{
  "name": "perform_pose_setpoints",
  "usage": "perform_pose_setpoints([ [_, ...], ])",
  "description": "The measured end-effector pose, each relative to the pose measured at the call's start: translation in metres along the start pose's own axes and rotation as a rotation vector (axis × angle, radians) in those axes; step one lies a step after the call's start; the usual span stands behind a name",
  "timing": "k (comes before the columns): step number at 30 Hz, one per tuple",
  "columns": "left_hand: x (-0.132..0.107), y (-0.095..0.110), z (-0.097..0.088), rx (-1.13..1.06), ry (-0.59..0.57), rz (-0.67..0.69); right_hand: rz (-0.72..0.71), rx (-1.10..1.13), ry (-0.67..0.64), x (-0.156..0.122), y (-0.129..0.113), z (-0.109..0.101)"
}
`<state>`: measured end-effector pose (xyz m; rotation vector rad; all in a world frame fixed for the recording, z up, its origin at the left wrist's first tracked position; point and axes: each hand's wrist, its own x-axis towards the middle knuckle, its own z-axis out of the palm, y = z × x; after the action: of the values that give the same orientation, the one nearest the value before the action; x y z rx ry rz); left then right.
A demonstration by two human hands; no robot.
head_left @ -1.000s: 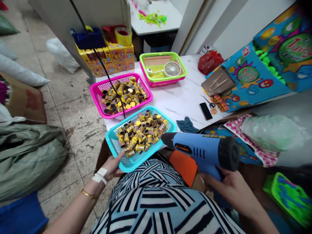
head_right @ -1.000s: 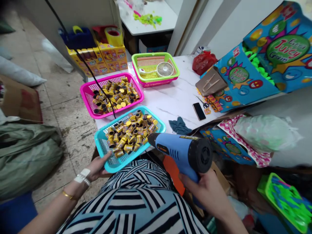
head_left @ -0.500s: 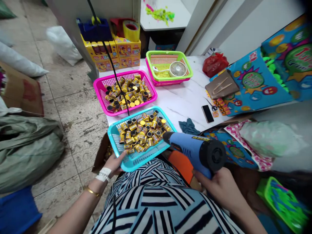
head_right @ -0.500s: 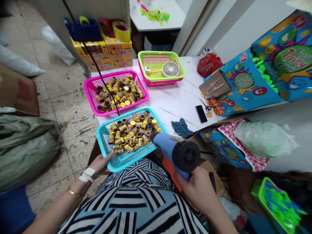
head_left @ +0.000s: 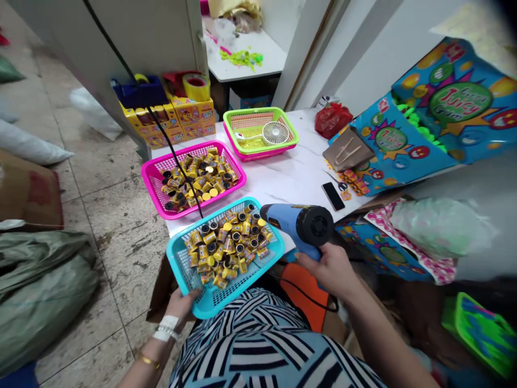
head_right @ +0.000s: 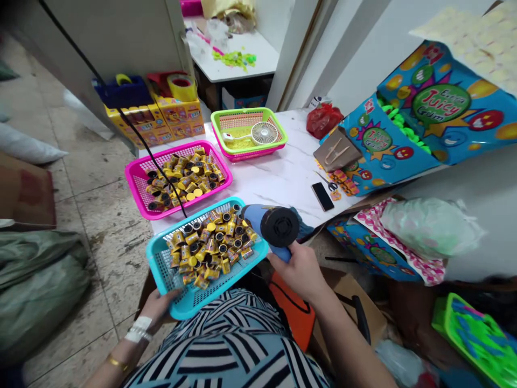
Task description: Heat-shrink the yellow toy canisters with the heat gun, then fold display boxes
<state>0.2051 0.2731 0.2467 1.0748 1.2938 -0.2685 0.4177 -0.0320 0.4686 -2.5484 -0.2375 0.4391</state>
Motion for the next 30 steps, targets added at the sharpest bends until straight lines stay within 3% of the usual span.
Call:
perform_pose_setpoints([
  [3,-0.023,0.007,0.006,-0.019,0.038,0.003,-0.021,0.032,-0.113,0.006,0.007,-0.018],
  [6,-0.046,0.023,0.022,-0.036,0.073,-0.030,-0.034,0.101,-0.321,-0.003,0.013,-0.043],
  [10,-0.063,0.042,0.048,-0.144,0.007,-0.132,-0.104,0.192,-0.570,-0.007,0.014,-0.060],
  [15,-0.067,0.052,0.064,-0.133,-0.033,-0.159,-0.135,0.081,-0.458,0.005,0.014,-0.057],
  [20,-0.063,0.047,0.064,-0.107,-0.017,-0.144,-0.205,0.076,-0.557,0.009,0.015,-0.052],
  [24,-0.060,0.039,0.066,-0.202,-0.037,-0.118,-0.213,0.019,-0.477,0.009,0.011,-0.044],
  [28,-0.060,0.034,0.072,-0.190,0.011,-0.030,-0.265,0.033,-0.631,0.010,0.006,-0.039],
  [30,-0.060,0.030,0.073,-0.139,0.041,0.047,-0.273,0.019,-0.600,0.010,0.005,-0.038],
])
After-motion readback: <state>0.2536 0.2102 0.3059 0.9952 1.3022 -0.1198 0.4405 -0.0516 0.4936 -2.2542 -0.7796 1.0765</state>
